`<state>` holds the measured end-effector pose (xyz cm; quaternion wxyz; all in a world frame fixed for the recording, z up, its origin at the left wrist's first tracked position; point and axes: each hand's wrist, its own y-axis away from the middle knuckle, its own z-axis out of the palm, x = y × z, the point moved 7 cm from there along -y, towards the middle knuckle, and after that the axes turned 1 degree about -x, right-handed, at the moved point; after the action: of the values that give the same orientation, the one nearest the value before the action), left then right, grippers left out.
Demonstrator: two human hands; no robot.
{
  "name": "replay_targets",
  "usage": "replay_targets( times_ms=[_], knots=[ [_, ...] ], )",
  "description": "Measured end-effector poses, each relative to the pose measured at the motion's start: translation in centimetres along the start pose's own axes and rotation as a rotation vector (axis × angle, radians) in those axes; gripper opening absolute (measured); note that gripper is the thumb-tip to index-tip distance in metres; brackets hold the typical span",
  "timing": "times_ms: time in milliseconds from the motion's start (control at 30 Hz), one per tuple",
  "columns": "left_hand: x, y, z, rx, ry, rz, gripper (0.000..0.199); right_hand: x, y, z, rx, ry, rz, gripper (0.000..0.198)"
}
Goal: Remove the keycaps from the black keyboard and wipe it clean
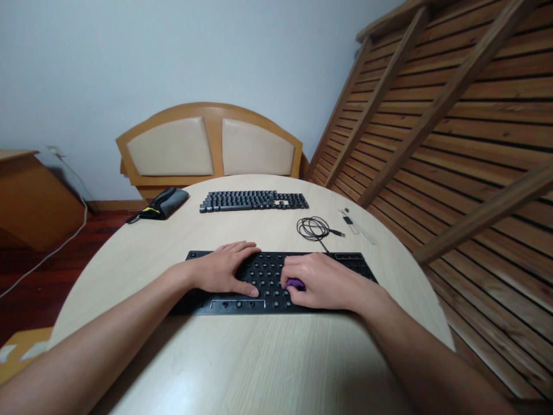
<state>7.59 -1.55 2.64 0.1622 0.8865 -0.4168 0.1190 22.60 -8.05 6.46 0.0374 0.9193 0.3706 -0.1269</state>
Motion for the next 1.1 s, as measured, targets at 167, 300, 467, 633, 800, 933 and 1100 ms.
replay_targets(
  times_ms=[167, 300, 467, 633, 800, 933, 1100],
  knots=[
    [0.1, 0.0, 0.0, 0.007, -0.008, -0.001, 0.103, -0.4, -0.3, -0.1, 0.053, -0.054, -0.046, 0.02],
    [0.0, -0.1, 0.0, 0.006, -0.019, 0.003, 0.101, -0.6, -0.4, 0.3, -0.007, -0.033, -0.041, 0.017],
    [0.1, -0.1, -0.1, 0.011, -0.019, 0.016, 0.099, -0.7, -0.5, 0.1, -0.01, -0.056, 0.0, 0.019],
    [0.0, 0.0, 0.0, 0.005, -0.002, 0.007, 0.101, -0.3, -0.2, 0.2, -0.039, -0.088, 0.101, 0.021],
    [0.0, 0.0, -0.1, 0.018, 0.009, 0.018, 0.1, 0.5, 0.2, 0.3, -0.046, -0.091, 0.183, 0.021],
    [0.1, 0.0, -0.1, 0.004, -0.004, 0.01, 0.101, 1.0, 0.3, 0.2, -0.033, -0.068, 0.197, 0.019],
    [0.0, 0.1, 0.0, -0.003, -0.016, 0.001, 0.101, 1.2, 0.3, -0.5, 0.05, -0.081, 0.188, 0.018]
  ],
)
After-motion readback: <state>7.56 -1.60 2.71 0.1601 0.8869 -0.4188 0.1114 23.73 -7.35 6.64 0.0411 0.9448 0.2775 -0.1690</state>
